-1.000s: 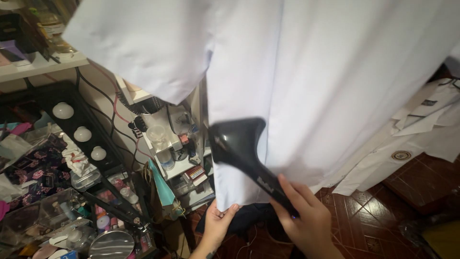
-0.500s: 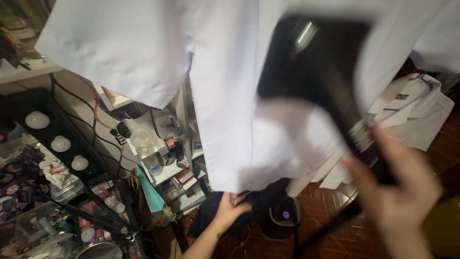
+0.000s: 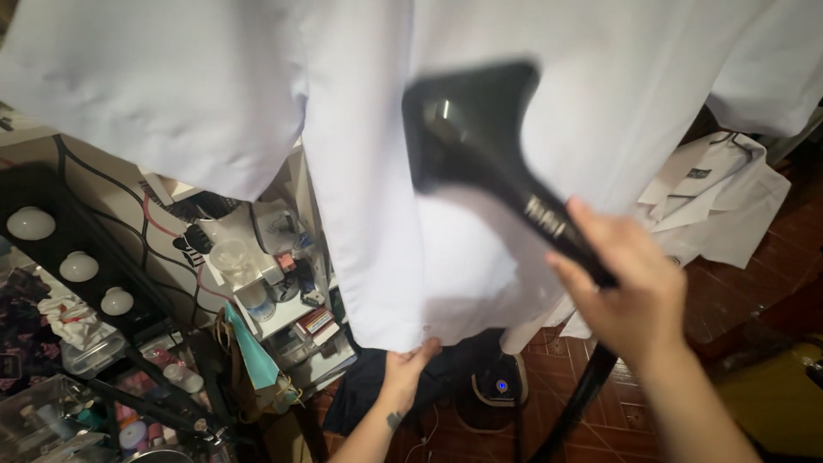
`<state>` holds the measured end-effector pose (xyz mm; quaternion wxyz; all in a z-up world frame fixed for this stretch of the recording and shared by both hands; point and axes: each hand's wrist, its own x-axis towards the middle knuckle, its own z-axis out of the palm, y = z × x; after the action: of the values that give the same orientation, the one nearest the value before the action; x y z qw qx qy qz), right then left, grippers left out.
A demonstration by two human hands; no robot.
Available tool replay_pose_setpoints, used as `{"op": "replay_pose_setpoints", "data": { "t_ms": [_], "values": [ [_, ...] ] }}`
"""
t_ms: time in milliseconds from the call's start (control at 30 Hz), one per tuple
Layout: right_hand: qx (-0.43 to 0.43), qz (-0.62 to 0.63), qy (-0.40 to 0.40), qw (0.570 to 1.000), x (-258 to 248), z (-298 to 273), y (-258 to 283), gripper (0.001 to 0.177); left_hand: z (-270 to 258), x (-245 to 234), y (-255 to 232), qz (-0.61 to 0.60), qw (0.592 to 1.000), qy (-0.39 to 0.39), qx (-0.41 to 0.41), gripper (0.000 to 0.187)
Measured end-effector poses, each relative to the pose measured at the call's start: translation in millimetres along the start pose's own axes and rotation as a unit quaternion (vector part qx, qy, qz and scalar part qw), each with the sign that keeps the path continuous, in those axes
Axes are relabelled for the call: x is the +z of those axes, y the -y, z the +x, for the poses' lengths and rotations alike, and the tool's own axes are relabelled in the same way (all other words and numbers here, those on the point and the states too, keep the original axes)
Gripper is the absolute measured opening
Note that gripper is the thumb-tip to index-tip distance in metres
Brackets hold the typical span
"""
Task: Use a handheld garment steamer to remove wrinkles from a white short-sleeved shirt.
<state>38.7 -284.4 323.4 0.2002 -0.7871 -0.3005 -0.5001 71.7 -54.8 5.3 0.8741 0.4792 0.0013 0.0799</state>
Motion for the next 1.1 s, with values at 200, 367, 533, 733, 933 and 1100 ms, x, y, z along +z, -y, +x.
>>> {"op": "replay_pose_setpoints", "data": {
  "t_ms": [200,367,533,733,933,1100],
  "values": [
    [0.079,0.006,0.104,0.991,24,-73,-3,0.062,-19,-1,9,0.000,1.000,0.003,-0.016,0.023],
    [0.133,0.034,0.136,0.981,31,-126,12,0.060,-28,3,-1,-0.014,1.000,0.010,-0.019,0.022],
    [0.155,0.086,0.130,0.975,25,-149,26,0.058,-27,-5,7,0.001,1.000,0.005,-0.010,0.018],
    [0.164,0.072,0.079,0.981,33,-105,29,0.056,-26,-12,15,0.005,0.999,-0.022,-0.035,0.021],
    [0.146,0.047,0.106,0.983,21,-125,35,0.058,-26,-3,-1,-0.001,1.000,-0.008,-0.005,0.021],
    [0.157,0.022,0.114,0.981,30,-97,31,0.058,-28,-9,0,0.006,1.000,-0.012,-0.012,0.018]
  ]
}}
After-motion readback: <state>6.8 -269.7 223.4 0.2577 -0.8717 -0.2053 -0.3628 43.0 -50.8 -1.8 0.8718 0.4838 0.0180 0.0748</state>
